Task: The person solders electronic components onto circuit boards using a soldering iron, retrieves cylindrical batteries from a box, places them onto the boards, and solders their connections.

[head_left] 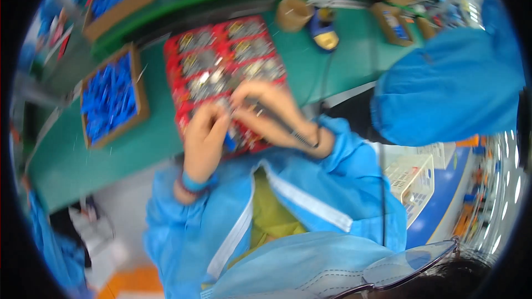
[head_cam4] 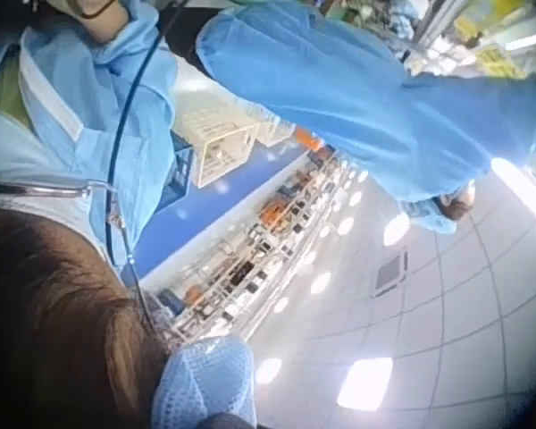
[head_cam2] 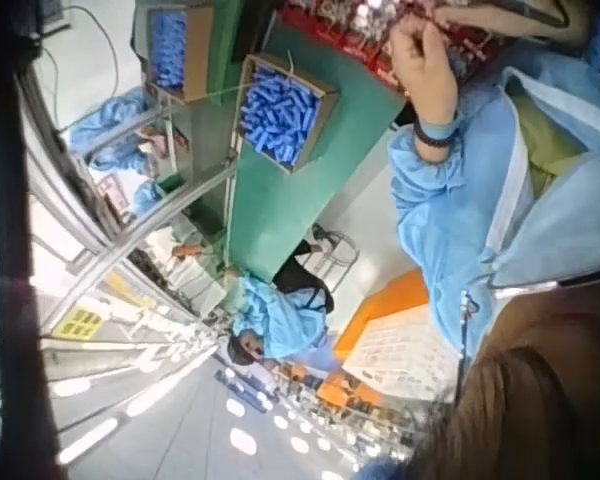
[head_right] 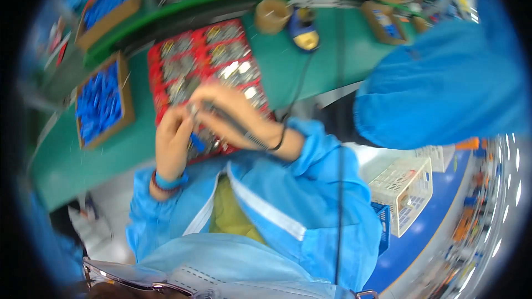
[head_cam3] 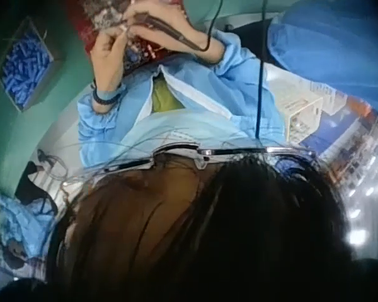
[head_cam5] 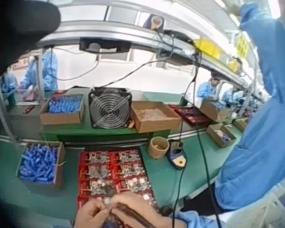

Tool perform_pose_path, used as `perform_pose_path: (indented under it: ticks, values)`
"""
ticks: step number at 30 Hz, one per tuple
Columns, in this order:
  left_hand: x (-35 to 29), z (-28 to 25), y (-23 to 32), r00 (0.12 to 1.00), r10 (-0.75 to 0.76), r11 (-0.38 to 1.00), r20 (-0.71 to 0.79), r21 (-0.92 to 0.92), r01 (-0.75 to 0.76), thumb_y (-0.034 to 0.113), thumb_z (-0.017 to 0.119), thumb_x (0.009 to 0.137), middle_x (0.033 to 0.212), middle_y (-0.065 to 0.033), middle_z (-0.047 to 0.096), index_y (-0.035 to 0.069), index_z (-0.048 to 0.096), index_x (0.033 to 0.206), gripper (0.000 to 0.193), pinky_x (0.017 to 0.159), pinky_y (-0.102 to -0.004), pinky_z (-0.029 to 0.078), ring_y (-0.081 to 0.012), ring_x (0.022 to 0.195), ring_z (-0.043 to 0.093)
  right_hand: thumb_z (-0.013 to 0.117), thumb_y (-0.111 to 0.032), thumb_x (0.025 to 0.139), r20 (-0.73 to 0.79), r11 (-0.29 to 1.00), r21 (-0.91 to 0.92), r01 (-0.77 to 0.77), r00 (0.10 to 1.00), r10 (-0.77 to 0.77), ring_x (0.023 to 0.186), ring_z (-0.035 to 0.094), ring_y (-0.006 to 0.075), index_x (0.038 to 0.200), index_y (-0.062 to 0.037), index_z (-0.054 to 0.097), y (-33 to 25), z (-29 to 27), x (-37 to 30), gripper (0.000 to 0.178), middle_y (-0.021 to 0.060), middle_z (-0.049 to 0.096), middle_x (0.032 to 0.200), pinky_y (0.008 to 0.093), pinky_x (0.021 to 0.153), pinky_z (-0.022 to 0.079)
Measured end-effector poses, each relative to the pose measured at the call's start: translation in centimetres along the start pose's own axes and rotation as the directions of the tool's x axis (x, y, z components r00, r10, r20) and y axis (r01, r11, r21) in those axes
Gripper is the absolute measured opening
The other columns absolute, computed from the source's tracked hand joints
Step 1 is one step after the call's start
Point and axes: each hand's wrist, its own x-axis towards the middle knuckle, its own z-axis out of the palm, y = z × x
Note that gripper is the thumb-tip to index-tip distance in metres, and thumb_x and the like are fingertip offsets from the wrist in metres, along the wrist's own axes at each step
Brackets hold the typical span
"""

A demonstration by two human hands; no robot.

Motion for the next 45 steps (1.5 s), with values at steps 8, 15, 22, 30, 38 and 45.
perform_pose_path:
  ticks: [8, 15, 22, 30, 38, 45]
  values:
    - [-0.5, 0.1, -0.1, 0.988, -0.08, 0.98, 0.135, -0.172, 0.103, 0.007, 0.051, 0.091, 0.073, -0.0001, 0.052, 0.004, 0.052, 0.085, 0.007, 0.061, -0.0195, 0.036, -0.006, 0.065, 0.045, 0.058, -0.004, 0.084, 0.025, 0.993, -0.005, 0.116, 0.993, -0.116, 0.079, 0.056, 0.0278, 0.103, -0.0072, 0.052, -0.8, -0.1, -0.1, 0.021, 0.0106, 0.055, 0.086, 0.0353, 0.069, 0.045]
    - [-1.0, 0.0, 0.2, 0.994, -0.028, 0.989, 0.105, -0.142, 0.043, 0.006, 0.051, 0.091, 0.072, 0.001, 0.051, 0.003, 0.053, 0.087, 0.006, 0.061, -0.0199, 0.036, -0.005, 0.067, 0.045, 0.058, -0.003, 0.083, 0.019, 0.996, 0.052, 0.067, 0.998, -0.068, 0.083, 0.057, 0.0272, 0.104, -0.0058, 0.052, -1.9, -0.2, -0.7, 0.021, 0.0105, 0.056, 0.09, 0.0347, 0.071, 0.045]
    - [-1.2, -0.1, 0.0, 0.997, 0.076, 0.986, 0.014, -0.153, -0.073, 0.006, 0.051, 0.091, 0.075, 0.0013, 0.05, 0.003, 0.052, 0.087, 0.005, 0.059, -0.0206, 0.035, -0.0044, 0.067, 0.042, 0.063, -0.003, 0.08, 0.017, 0.993, -0.034, 0.117, 0.993, -0.117, 0.083, 0.058, 0.0247, 0.103, -0.0063, 0.054, -2.1, 0.5, -0.8, 0.026, 0.0094, 0.058, 0.09, 0.0327, 0.072, 0.047]
    - [-1.6, 0.1, -0.5, 0.984, 0.171, 0.964, 0.056, 0.196, -0.179, 0.004, 0.051, 0.089, 0.073, -0.0056, 0.051, 0.0, 0.052, 0.085, 0.006, 0.058, -0.0254, 0.039, -0.0099, 0.065, 0.046, 0.063, -0.002, 0.078, 0.103, 0.952, -0.153, 0.265, 0.962, -0.251, 0.079, 0.054, 0.0264, 0.1, -0.0073, 0.054, -1.9, 0.4, -0.7, 0.025, 0.0069, 0.057, 0.085, 0.0353, 0.069, 0.045]
    - [-1.7, -0.1, -1.2, 0.941, 0.337, 0.837, 0.012, 0.454, -0.306, 0.001, 0.051, 0.085, 0.074, -0.0161, 0.051, -0.001, 0.05, 0.082, 0.003, 0.061, -0.0397, 0.039, -0.0321, 0.068, 0.05, 0.06, -0.003, 0.08, 0.103, 0.927, -0.219, 0.304, 0.952, -0.288, 0.075, 0.053, 0.0287, 0.098, -0.0082, 0.055, -1.9, 0.3, -0.8, 0.019, 0.0078, 0.055, 0.083, 0.036, 0.068, 0.044]
    - [-1.9, -0.2, -0.5, 0.956, 0.29, 0.839, 0.043, 0.47, -0.275, 0.001, 0.051, 0.084, 0.075, -0.0164, 0.051, 0.0, 0.051, 0.082, 0.003, 0.061, -0.0401, 0.039, -0.0328, 0.069, 0.051, 0.061, -0.006, 0.073, 0.169, 0.904, -0.251, 0.346, 0.935, -0.311, 0.078, 0.051, 0.0305, 0.102, -0.0084, 0.054, -1.4, 0.1, -1.1, 0.031, 0.0108, 0.052, 0.086, 0.0369, 0.067, 0.043]
